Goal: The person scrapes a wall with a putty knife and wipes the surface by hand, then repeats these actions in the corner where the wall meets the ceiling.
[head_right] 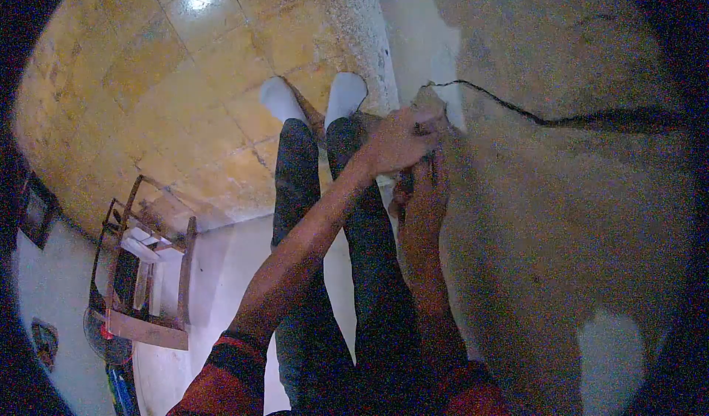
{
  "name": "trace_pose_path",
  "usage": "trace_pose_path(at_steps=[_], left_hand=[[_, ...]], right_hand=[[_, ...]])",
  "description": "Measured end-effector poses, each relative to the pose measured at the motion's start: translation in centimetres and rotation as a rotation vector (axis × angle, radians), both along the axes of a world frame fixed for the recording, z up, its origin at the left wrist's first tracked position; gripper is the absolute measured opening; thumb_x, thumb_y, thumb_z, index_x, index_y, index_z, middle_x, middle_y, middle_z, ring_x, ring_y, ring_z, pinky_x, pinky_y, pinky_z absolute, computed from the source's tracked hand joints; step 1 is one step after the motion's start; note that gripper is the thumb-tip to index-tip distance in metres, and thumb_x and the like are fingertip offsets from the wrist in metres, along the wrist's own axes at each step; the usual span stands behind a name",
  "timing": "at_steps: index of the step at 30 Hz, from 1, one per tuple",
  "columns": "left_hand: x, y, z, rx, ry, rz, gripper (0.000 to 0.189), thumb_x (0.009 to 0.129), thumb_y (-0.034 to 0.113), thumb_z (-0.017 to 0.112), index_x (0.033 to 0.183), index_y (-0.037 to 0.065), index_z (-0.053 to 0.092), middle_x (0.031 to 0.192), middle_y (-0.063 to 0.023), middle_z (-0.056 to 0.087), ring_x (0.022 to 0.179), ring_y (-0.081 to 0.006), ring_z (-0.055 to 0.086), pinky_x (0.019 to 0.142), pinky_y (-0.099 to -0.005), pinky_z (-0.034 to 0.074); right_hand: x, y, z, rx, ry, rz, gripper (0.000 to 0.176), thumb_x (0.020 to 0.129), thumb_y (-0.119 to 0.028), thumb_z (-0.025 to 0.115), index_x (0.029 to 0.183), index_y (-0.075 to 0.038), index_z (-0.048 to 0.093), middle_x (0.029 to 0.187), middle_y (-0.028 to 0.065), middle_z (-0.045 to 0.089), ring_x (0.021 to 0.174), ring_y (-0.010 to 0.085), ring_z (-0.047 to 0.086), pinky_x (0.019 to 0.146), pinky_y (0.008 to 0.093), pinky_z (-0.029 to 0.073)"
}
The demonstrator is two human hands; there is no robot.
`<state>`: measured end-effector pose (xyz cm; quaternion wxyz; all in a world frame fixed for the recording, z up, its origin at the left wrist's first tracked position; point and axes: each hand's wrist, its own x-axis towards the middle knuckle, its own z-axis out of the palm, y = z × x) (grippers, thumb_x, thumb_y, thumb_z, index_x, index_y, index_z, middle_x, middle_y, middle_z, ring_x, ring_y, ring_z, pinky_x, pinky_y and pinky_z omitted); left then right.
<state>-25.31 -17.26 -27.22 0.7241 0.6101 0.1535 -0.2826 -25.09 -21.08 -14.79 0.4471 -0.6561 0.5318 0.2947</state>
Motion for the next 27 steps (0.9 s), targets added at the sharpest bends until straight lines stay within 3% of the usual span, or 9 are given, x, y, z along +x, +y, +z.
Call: trace_pose_path(at_steps=[4,7,10,15,17,20,24,27], left_hand=[[-0.3,-0.4,-0.8,-0.003,-0.129,0.080,0.028,0.083,0.020,0.059,0.103,0.001,0.061,0.089,-0.0193,0.067,0.080,-0.0289,0.065,0.077,-0.0408,0.050],[1.1,0.7,-3.1,-0.042,0.098,-0.076,0.029,0.083,0.021,0.059,0.104,0.001,0.060,0.090,-0.0198,0.066,0.081,-0.0316,0.064,0.077,-0.0418,0.049],[0.9,0.7,-3.1,-0.006,-0.031,0.009,0.029,0.085,0.022,0.058,0.102,0.000,0.061,0.087,-0.0200,0.066,0.079,-0.0331,0.064,0.078,-0.0419,0.049],[0.5,0.6,-1.6,-0.073,0.080,0.003,0.030,0.089,0.023,0.055,0.104,-0.002,0.062,0.085,-0.0209,0.065,0.079,-0.0282,0.064,0.077,-0.0409,0.049],[0.8,0.7,-3.0,-0.124,0.145,0.004,0.031,0.090,0.023,0.054,0.106,-0.002,0.062,0.084,-0.0209,0.065,0.079,-0.0259,0.064,0.076,-0.0407,0.050],[0.7,0.7,-5.2,-0.163,0.145,0.027,0.031,0.091,0.024,0.053,0.107,-0.002,0.062,0.084,-0.0203,0.066,0.079,-0.0232,0.063,0.075,-0.0404,0.050],[0.7,1.2,-1.3,-0.122,0.116,0.076,0.030,0.091,0.023,0.054,0.104,-0.002,0.062,0.081,-0.0184,0.066,0.076,-0.0224,0.063,0.073,-0.0396,0.050],[0.9,1.0,-1.0,-0.062,0.063,0.055,0.027,0.089,0.020,0.055,0.105,-0.001,0.061,0.079,-0.0166,0.066,0.074,-0.0222,0.063,0.071,-0.0386,0.051]], right_hand=[[0.0,-0.3,-0.4,0.004,0.004,0.031,0.025,0.092,-0.027,0.057,0.113,-0.014,0.052,0.072,-0.0035,0.046,0.051,0.0044,0.042,0.037,0.0207,0.031],[-0.2,-1.4,-4.2,0.034,-0.036,0.028,0.029,0.091,-0.027,0.057,0.116,-0.014,0.052,0.072,-0.0038,0.046,0.051,0.0042,0.042,0.037,0.0203,0.030],[-0.1,-0.5,-4.0,0.022,-0.058,0.036,0.028,0.091,-0.027,0.058,0.115,-0.014,0.053,0.071,-0.0040,0.047,0.051,0.0039,0.042,0.037,0.0199,0.030],[0.7,-0.2,-1.9,0.023,0.003,0.078,0.027,0.091,-0.029,0.059,0.113,-0.013,0.054,0.072,-0.0039,0.047,0.051,0.0032,0.042,0.037,0.0197,0.030],[-0.8,-2.7,-6.8,0.058,-0.070,0.070,0.026,0.091,-0.029,0.059,0.111,-0.013,0.054,0.071,-0.0039,0.047,0.050,0.0035,0.042,0.037,0.0202,0.031],[-0.7,-2.0,-7.6,0.041,-0.088,0.071,0.022,0.091,-0.029,0.059,0.106,-0.012,0.054,0.068,-0.0044,0.046,0.048,0.0040,0.042,0.037,0.0210,0.031],[0.3,-1.2,-4.2,0.010,-0.013,0.128,0.020,0.092,-0.028,0.058,0.102,-0.012,0.054,0.064,-0.0052,0.045,0.045,0.0050,0.041,0.035,0.0221,0.030],[-0.9,-2.7,-4.5,0.013,-0.107,0.088,0.022,0.092,-0.027,0.059,0.107,-0.012,0.055,0.062,-0.0052,0.046,0.043,0.0052,0.040,0.035,0.0228,0.030]])
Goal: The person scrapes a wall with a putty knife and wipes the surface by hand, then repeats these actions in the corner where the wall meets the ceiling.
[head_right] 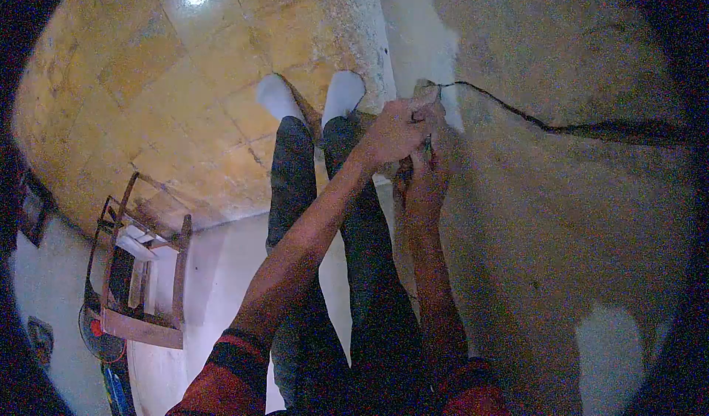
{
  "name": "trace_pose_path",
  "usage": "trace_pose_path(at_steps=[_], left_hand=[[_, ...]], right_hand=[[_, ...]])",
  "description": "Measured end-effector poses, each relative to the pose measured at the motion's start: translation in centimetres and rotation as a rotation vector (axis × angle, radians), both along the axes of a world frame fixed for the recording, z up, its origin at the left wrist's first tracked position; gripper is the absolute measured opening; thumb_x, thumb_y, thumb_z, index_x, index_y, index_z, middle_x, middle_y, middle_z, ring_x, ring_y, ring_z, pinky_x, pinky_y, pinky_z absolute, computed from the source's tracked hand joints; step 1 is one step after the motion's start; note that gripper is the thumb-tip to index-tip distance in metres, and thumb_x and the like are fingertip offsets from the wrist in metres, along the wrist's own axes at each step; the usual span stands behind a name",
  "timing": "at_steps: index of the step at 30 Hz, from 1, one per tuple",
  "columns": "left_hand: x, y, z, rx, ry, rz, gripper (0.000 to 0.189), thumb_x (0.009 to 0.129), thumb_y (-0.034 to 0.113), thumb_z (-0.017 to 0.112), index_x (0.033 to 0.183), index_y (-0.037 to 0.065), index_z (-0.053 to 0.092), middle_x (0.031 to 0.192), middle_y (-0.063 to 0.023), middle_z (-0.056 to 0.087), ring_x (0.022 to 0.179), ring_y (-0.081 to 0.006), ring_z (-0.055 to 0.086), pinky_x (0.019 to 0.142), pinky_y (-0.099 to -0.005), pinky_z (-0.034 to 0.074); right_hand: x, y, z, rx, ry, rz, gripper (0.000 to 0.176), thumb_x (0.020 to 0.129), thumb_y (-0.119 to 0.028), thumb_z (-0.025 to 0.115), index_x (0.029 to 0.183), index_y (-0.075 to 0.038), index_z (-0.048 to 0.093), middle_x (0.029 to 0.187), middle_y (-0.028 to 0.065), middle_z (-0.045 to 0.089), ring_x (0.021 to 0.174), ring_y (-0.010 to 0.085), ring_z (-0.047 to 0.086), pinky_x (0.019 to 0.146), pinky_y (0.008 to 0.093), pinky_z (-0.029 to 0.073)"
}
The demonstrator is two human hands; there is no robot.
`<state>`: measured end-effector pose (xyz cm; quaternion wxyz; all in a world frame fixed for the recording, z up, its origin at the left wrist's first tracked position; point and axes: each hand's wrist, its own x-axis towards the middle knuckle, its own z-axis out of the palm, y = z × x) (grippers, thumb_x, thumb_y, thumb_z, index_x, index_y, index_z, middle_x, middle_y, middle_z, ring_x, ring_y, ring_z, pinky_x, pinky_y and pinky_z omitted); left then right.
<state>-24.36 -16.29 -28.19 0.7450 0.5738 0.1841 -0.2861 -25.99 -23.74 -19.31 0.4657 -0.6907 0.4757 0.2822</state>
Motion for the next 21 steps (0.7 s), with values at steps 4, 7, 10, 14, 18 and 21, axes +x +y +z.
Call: trace_pose_path(at_steps=[4,7,10,14,18,21], left_hand=[[0.1,-0.9,0.0,0.129,-0.084,0.101,0.025,0.087,0.015,0.056,0.108,0.001,0.060,0.079,-0.0142,0.067,0.073,-0.0199,0.063,0.068,-0.0369,0.052],[0.3,-1.3,-0.6,-0.123,-0.005,0.202,0.050,0.082,0.010,0.056,0.131,0.004,0.051,0.083,-0.0213,0.064,0.072,-0.0296,0.063,0.075,-0.0383,0.050],[0.3,-1.1,-2.2,-0.093,0.023,0.197,0.049,0.084,0.008,0.056,0.133,0.002,0.049,0.081,-0.0181,0.064,0.071,-0.0223,0.061,0.074,-0.0354,0.050],[0.8,0.1,-1.4,-0.128,0.113,0.136,0.023,0.086,0.015,0.059,0.102,-0.002,0.062,0.082,-0.0068,0.066,0.078,-0.0137,0.058,0.073,-0.0331,0.049],[0.1,-1.0,-3.2,-0.190,0.133,0.227,0.023,0.086,0.018,0.061,0.094,-0.003,0.065,0.082,-0.0065,0.066,0.078,-0.0128,0.057,0.073,-0.0330,0.048],[0.3,-0.5,-3.8,-0.204,0.152,0.163,0.022,0.086,0.018,0.062,0.094,-0.002,0.065,0.084,-0.0047,0.066,0.080,-0.0120,0.056,0.074,-0.0324,0.048]], right_hand=[[0.0,-1.1,-0.9,0.030,-0.069,0.101,0.030,0.092,-0.026,0.058,0.118,-0.012,0.055,0.061,-0.0049,0.046,0.041,0.0052,0.038,0.034,0.0233,0.029],[-0.1,-2.8,-0.9,0.066,-0.086,0.225,0.036,0.092,-0.025,0.058,0.125,-0.013,0.054,0.061,-0.0048,0.046,0.041,0.0049,0.038,0.034,0.0229,0.029],[-0.2,-4.2,-4.3,-0.012,-0.206,0.449,0.040,0.091,-0.024,0.058,0.129,-0.011,0.053,0.061,-0.0047,0.045,0.041,0.0047,0.036,0.034,0.0225,0.028],[0.1,-2.4,-3.8,0.000,-0.199,0.362,0.045,0.091,-0.024,0.057,0.133,-0.010,0.050,0.062,-0.0043,0.045,0.041,0.0047,0.035,0.035,0.0223,0.027],[1.9,0.4,-1.7,-0.050,-0.093,0.433,0.050,0.091,-0.022,0.055,0.138,-0.009,0.047,0.063,-0.0037,0.045,0.042,0.0043,0.036,0.036,0.0221,0.029],[1.6,0.5,-2.7,-0.090,-0.138,0.481,0.049,0.091,-0.020,0.054,0.138,-0.008,0.047,0.063,-0.0036,0.045,0.043,0.0044,0.036,0.037,0.0225,0.029]])
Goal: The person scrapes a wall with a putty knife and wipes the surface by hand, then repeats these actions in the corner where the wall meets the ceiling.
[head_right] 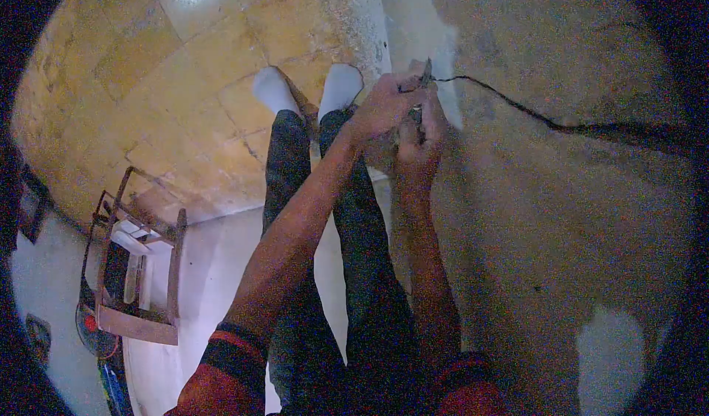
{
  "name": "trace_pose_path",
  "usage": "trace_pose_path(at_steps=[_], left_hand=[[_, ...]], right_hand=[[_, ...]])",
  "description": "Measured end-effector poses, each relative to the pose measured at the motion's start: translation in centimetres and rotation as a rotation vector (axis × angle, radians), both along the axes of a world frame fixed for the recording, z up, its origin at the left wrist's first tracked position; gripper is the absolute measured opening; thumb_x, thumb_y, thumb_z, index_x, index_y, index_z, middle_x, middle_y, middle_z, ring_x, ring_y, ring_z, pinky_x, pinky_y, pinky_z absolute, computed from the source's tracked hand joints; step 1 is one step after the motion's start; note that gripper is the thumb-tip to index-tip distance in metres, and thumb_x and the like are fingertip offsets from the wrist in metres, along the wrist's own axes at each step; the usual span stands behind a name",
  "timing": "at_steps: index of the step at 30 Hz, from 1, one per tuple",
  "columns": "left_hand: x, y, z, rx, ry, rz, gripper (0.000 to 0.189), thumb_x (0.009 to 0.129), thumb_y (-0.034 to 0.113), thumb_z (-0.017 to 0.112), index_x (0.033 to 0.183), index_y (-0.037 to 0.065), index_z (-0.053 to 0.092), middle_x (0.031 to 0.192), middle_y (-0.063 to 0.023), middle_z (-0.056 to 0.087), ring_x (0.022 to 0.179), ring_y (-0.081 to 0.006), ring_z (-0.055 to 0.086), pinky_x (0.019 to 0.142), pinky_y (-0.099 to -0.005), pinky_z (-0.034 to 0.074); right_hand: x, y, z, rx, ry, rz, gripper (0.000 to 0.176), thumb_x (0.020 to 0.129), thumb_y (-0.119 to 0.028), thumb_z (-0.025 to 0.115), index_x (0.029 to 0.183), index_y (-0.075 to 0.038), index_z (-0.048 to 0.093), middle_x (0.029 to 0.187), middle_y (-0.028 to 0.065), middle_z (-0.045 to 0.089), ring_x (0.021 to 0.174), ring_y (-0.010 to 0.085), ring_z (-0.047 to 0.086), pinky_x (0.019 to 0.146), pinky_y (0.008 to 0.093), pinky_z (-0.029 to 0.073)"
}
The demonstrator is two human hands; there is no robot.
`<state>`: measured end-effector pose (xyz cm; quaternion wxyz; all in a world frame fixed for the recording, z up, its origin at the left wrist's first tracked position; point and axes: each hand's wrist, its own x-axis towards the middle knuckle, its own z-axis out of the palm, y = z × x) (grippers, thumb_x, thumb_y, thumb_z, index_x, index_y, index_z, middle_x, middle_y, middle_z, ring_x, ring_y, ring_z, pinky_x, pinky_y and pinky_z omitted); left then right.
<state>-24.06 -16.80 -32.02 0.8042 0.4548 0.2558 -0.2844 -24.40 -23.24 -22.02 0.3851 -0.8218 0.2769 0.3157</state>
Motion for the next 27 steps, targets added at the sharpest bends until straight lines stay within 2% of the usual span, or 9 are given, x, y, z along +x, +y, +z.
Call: trace_pose_path(at_steps=[4,7,10,14,17,19,22,25,27], left_hand=[[1.3,2.3,3.2,0.037,0.064,-0.179,0.023,0.088,0.018,0.062,0.097,-0.003,0.065,0.087,-0.0019,0.066,0.082,-0.0112,0.055,0.077,-0.0317,0.047],[0.1,0.1,1.0,-0.043,0.012,0.061,0.024,0.089,0.020,0.062,0.095,-0.002,0.065,0.084,-0.0020,0.065,0.079,-0.0113,0.054,0.074,-0.0316,0.047],[0.4,0.1,-0.5,-0.033,0.004,0.075,0.024,0.089,0.022,0.062,0.095,-0.001,0.066,0.081,-0.0034,0.065,0.077,-0.0108,0.054,0.074,-0.0314,0.047],[0.7,1.0,1.4,0.033,-0.009,-0.014,0.024,0.086,0.017,0.062,0.095,-0.004,0.066,0.079,-0.0087,0.067,0.073,-0.0132,0.057,0.068,-0.0337,0.048],[0.9,0.9,0.9,0.060,-0.045,-0.033,0.025,0.086,0.017,0.062,0.098,-0.005,0.066,0.080,-0.0093,0.067,0.074,-0.0131,0.058,0.071,-0.0339,0.049],[1.4,0.9,-0.5,0.119,-0.114,0.022,0.025,0.086,0.017,0.061,0.098,-0.004,0.065,0.080,-0.0096,0.067,0.074,-0.0133,0.058,0.072,-0.0341,0.049],[1.5,1.1,-0.4,0.090,-0.094,-0.008,0.024,0.086,0.017,0.059,0.096,-0.004,0.065,0.079,-0.0109,0.067,0.073,-0.0142,0.058,0.072,-0.0353,0.049],[1.5,1.9,1.4,0.098,-0.091,-0.203,0.032,0.090,0.026,0.059,0.104,-0.001,0.066,0.090,-0.0115,0.069,0.084,-0.0132,0.060,0.080,-0.0340,0.049],[1.5,1.8,0.5,0.137,-0.089,-0.140,0.030,0.090,0.025,0.058,0.103,-0.001,0.065,0.089,-0.0107,0.069,0.082,-0.0137,0.059,0.079,-0.0346,0.048]], right_hand=[[-1.4,-2.2,-0.9,0.012,-0.164,0.108,0.049,0.092,-0.018,0.053,0.139,-0.007,0.047,0.064,-0.0035,0.046,0.044,0.0045,0.037,0.037,0.0230,0.031],[-2.2,-4.4,-4.4,-0.030,-0.388,0.332,0.048,0.092,-0.017,0.052,0.139,-0.007,0.047,0.064,-0.0035,0.046,0.044,0.0046,0.038,0.038,0.0234,0.031],[-2.3,-4.7,-5.7,-0.033,-0.442,0.342,0.049,0.092,-0.017,0.052,0.139,-0.006,0.046,0.065,-0.0034,0.046,0.046,0.0046,0.038,0.038,0.0235,0.032],[-1.7,-2.7,-1.6,-0.049,-0.180,0.179,0.049,0.092,-0.017,0.051,0.140,-0.006,0.046,0.067,-0.0034,0.047,0.049,0.0042,0.039,0.039,0.0239,0.031],[-1.2,-2.9,-2.4,-0.039,-0.226,0.337,0.043,0.091,-0.016,0.054,0.129,0.004,0.050,0.102,0.0156,0.056,0.093,0.0237,0.051,0.078,0.0352,0.040],[-1.7,-3.4,-4.1,-0.015,-0.273,0.329,0.043,0.091,-0.015,0.054,0.129,0.005,0.050,0.102,0.0160,0.057,0.093,0.0236,0.052,0.078,0.0351,0.040],[-2.4,-2.1,-4.8,-0.017,-0.263,0.150,0.047,0.092,-0.013,0.050,0.138,-0.004,0.046,0.072,-0.0011,0.053,0.050,0.0037,0.042,0.041,0.0239,0.032],[-2.4,-2.6,-2.8,-0.071,-0.231,0.207,0.047,0.092,-0.012,0.051,0.137,-0.003,0.046,0.078,0.0010,0.057,0.052,0.0036,0.044,0.041,0.0242,0.033],[-1.9,-3.2,-4.0,-0.028,-0.280,0.232,0.047,0.092,-0.012,0.052,0.137,-0.003,0.047,0.080,0.0015,0.058,0.051,0.0038,0.044,0.040,0.0244,0.033]])
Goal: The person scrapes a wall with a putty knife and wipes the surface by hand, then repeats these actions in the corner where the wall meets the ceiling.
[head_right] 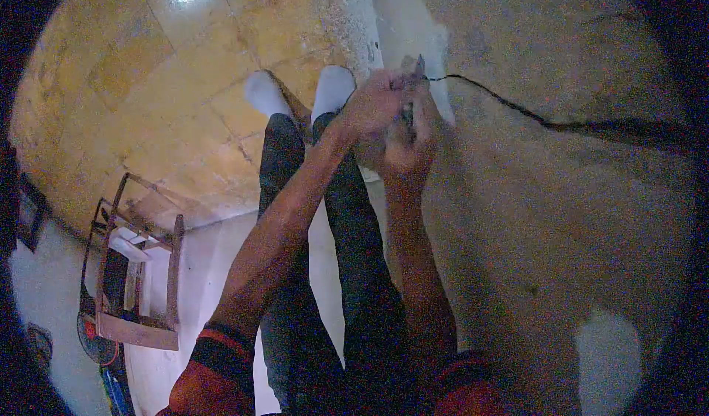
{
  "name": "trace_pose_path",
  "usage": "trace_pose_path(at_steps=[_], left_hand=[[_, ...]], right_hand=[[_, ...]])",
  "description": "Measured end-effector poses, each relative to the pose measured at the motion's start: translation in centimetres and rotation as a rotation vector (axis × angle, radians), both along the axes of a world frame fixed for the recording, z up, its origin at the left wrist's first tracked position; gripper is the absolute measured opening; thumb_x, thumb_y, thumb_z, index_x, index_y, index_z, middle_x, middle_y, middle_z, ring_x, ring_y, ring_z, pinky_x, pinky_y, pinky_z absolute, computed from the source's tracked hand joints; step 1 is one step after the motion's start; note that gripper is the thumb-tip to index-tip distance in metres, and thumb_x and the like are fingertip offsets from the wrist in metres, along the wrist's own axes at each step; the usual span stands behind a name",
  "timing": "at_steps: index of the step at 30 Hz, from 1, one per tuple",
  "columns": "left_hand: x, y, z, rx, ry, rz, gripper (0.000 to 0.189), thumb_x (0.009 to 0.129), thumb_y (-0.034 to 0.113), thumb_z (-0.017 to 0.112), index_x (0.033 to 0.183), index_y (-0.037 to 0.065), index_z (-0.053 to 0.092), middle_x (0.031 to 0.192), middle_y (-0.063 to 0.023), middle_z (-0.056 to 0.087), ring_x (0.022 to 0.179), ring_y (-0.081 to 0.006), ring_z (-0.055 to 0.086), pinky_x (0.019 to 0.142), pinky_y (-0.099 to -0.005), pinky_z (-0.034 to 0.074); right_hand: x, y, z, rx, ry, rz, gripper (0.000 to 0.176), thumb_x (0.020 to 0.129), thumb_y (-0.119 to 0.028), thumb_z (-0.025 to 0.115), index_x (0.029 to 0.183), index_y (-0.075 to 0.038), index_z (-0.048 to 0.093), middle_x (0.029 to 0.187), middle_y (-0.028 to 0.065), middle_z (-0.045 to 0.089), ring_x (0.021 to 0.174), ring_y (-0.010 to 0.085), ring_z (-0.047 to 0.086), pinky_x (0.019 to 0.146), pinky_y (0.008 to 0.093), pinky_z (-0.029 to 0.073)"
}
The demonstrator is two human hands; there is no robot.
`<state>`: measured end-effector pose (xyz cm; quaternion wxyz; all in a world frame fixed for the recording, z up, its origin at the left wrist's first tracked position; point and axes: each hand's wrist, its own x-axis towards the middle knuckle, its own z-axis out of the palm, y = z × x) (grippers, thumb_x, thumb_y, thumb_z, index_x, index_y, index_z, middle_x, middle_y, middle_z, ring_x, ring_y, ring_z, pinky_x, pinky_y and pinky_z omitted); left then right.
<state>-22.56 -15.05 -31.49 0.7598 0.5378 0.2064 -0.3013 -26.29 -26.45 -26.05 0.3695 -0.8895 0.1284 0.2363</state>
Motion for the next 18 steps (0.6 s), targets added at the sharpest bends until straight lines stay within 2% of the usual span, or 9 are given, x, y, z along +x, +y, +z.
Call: trace_pose_path(at_steps=[2,4,5,7,8,10,14,16,18], left_hand=[[0.1,-0.5,-2.0,-0.005,-0.008,0.035,0.029,0.090,0.024,0.058,0.102,-0.002,0.064,0.088,-0.0102,0.068,0.080,-0.0141,0.058,0.078,-0.0351,0.048],[0.4,-0.4,-3.2,-0.045,-0.014,0.042,0.028,0.090,0.023,0.057,0.101,-0.002,0.064,0.086,-0.0100,0.068,0.078,-0.0145,0.057,0.078,-0.0353,0.048],[-0.1,-0.6,-3.2,-0.022,-0.041,0.015,0.029,0.090,0.024,0.057,0.101,-0.002,0.064,0.085,-0.0100,0.067,0.078,-0.0142,0.056,0.077,-0.0349,0.048],[0.3,0.2,0.0,0.023,-0.100,-0.029,0.029,0.090,0.025,0.058,0.101,-0.002,0.064,0.084,-0.0100,0.067,0.078,-0.0136,0.056,0.076,-0.0342,0.048],[0.1,-0.3,-0.2,0.041,-0.104,0.020,0.030,0.090,0.026,0.058,0.101,-0.002,0.064,0.083,-0.0111,0.067,0.078,-0.0135,0.056,0.076,-0.0344,0.048],[-0.5,-1.5,-0.6,0.074,-0.108,0.115,0.033,0.090,0.029,0.058,0.101,-0.001,0.064,0.082,-0.0131,0.067,0.078,-0.0131,0.056,0.075,-0.0348,0.048],[1.4,-0.1,-2.7,0.126,-0.045,0.047,0.032,0.089,0.029,0.058,0.097,-0.002,0.064,0.076,-0.0149,0.065,0.074,-0.0134,0.055,0.071,-0.0368,0.048],[1.3,-0.1,-2.5,0.148,-0.083,0.078,0.033,0.088,0.029,0.059,0.094,-0.003,0.064,0.073,-0.0153,0.064,0.070,-0.0139,0.055,0.068,-0.0376,0.048],[0.3,-0.4,0.1,0.134,-0.093,0.069,0.027,0.086,0.022,0.058,0.098,-0.001,0.064,0.084,-0.0213,0.065,0.080,-0.0294,0.062,0.073,-0.0415,0.049]], right_hand=[[0.2,0.5,-2.9,-0.040,-0.254,0.136,0.047,0.092,-0.012,0.052,0.137,-0.003,0.046,0.081,0.0018,0.058,0.051,0.0041,0.044,0.039,0.0248,0.032],[0.4,1.0,-3.4,-0.054,-0.304,0.163,0.047,0.092,-0.012,0.051,0.137,-0.003,0.046,0.081,0.0020,0.058,0.050,0.0043,0.045,0.039,0.0246,0.032],[0.1,0.5,-2.3,-0.031,-0.173,0.093,0.046,0.092,-0.012,0.051,0.137,-0.003,0.046,0.081,0.0020,0.059,0.050,0.0045,0.045,0.039,0.0242,0.032],[1.2,2.3,1.9,0.038,0.057,-0.077,0.046,0.092,-0.012,0.051,0.137,-0.004,0.047,0.081,0.0017,0.059,0.050,0.0042,0.044,0.039,0.0232,0.032],[3.0,5.2,5.5,0.082,0.155,-0.180,0.045,0.092,-0.011,0.051,0.137,-0.005,0.048,0.082,0.0013,0.058,0.049,0.0039,0.044,0.039,0.0226,0.032],[3.7,6.2,6.4,0.109,0.235,-0.284,0.044,0.092,-0.012,0.052,0.136,-0.006,0.049,0.081,0.0002,0.057,0.049,0.0032,0.042,0.039,0.0216,0.031],[1.1,1.5,-3.7,0.043,0.161,-0.278,0.041,0.093,-0.016,0.053,0.134,-0.008,0.051,0.075,-0.0031,0.053,0.049,0.0020,0.041,0.039,0.0198,0.030],[1.2,2.1,-3.1,0.084,0.177,-0.353,0.039,0.094,-0.017,0.054,0.132,-0.009,0.052,0.073,-0.0042,0.051,0.049,0.0018,0.041,0.039,0.0193,0.029],[2.4,5.4,3.5,0.188,0.256,-0.511,0.037,0.094,-0.018,0.054,0.130,-0.009,0.053,0.070,-0.0047,0.048,0.048,0.0020,0.041,0.038,0.0193,0.029]])
